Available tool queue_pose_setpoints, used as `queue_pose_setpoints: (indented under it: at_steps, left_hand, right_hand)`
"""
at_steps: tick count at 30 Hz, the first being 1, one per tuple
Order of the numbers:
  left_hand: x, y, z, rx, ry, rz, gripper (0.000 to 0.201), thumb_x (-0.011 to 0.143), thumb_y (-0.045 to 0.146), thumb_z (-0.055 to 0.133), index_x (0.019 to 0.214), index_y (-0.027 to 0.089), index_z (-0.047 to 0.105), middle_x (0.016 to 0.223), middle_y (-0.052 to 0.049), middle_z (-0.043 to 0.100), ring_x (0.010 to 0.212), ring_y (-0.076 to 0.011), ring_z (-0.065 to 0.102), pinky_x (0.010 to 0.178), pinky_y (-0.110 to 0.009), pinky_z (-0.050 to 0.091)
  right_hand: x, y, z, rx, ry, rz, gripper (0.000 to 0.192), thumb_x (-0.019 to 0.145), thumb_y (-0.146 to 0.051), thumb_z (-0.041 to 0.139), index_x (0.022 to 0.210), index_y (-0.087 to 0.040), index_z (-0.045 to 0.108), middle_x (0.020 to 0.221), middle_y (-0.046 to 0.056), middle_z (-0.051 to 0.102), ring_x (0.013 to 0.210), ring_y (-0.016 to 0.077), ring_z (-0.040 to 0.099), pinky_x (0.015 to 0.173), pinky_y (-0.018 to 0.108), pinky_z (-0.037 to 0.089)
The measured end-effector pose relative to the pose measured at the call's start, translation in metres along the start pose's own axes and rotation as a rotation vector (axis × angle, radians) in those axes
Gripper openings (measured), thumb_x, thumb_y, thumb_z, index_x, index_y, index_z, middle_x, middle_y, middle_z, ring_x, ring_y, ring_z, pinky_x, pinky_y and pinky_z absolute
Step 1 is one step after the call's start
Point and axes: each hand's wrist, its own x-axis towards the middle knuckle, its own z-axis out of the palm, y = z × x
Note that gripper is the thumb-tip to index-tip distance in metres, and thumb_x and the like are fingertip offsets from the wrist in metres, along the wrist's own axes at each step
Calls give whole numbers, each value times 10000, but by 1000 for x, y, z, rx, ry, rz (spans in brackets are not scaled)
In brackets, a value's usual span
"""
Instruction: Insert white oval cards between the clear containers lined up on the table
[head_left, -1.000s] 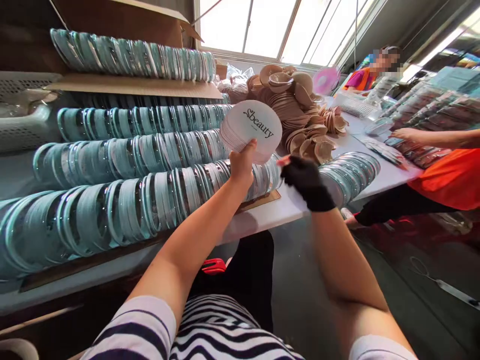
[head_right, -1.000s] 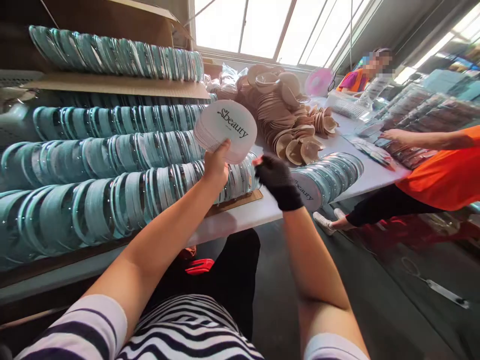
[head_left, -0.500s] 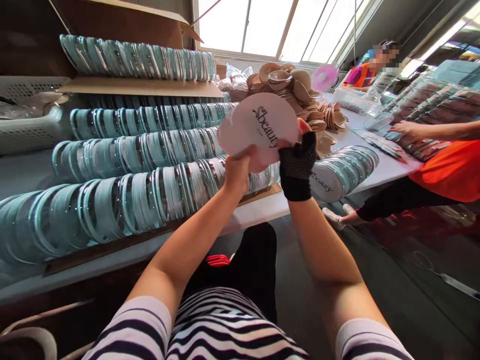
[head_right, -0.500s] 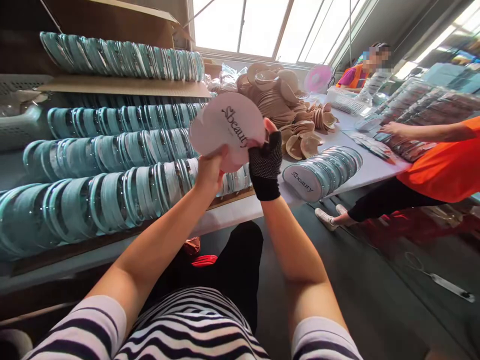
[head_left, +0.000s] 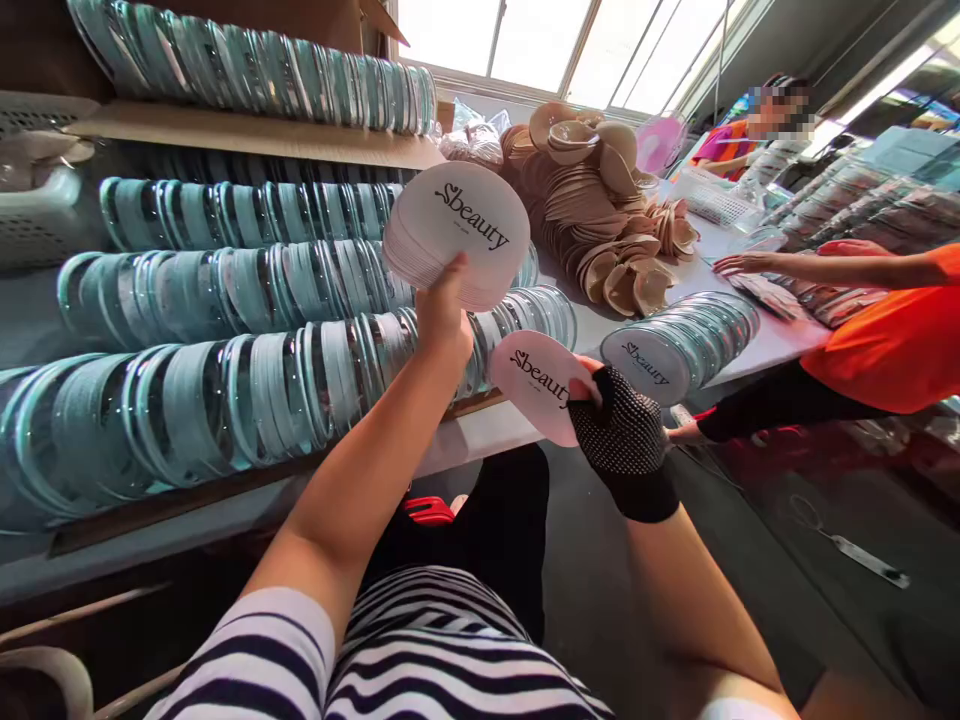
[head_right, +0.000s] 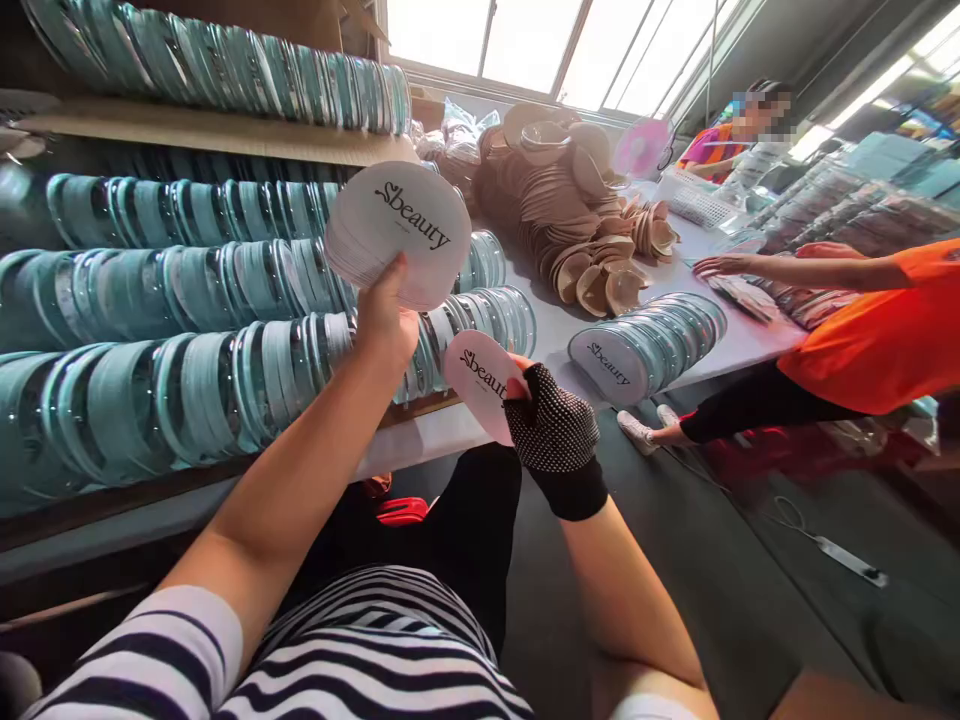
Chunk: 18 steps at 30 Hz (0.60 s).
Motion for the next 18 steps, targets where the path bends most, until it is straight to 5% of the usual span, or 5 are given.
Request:
queue_pose_setpoints:
  at_steps: [5, 13, 18]
  left_hand:
    - [-2, 3, -1, -2, 18, -31, 502, 791, 118, 735, 1266, 240, 625, 1279, -42, 694, 1270, -203, 597, 1100, -378, 472]
    - [-7, 3, 0, 1, 7, -21, 469, 804, 108, 712, 1251, 219, 626, 1267, -46, 698, 1273, -206, 594, 1099, -375, 470]
    - [-7, 2, 0, 12, 29, -46, 469, 795, 132, 741, 1243, 229, 642, 1241, -43, 710, 1272, -210, 594, 1099, -371, 466]
  right_hand:
    - [25, -15, -12, -124, -73, -45, 430, 959, -375, 399, 1208, -168, 682, 822, 97, 741, 622, 208, 644, 562, 280, 397]
    - [56, -36, 38, -69, -353, 6, 455, 959, -406, 435, 1353, -208, 547, 897, 87, 750, 757, 250, 676, 602, 277, 358]
    - [48, -23, 35, 48, -272, 52, 290, 934, -367, 430, 1032, -175, 624, 832, 97, 714, 735, 232, 654, 615, 291, 379]
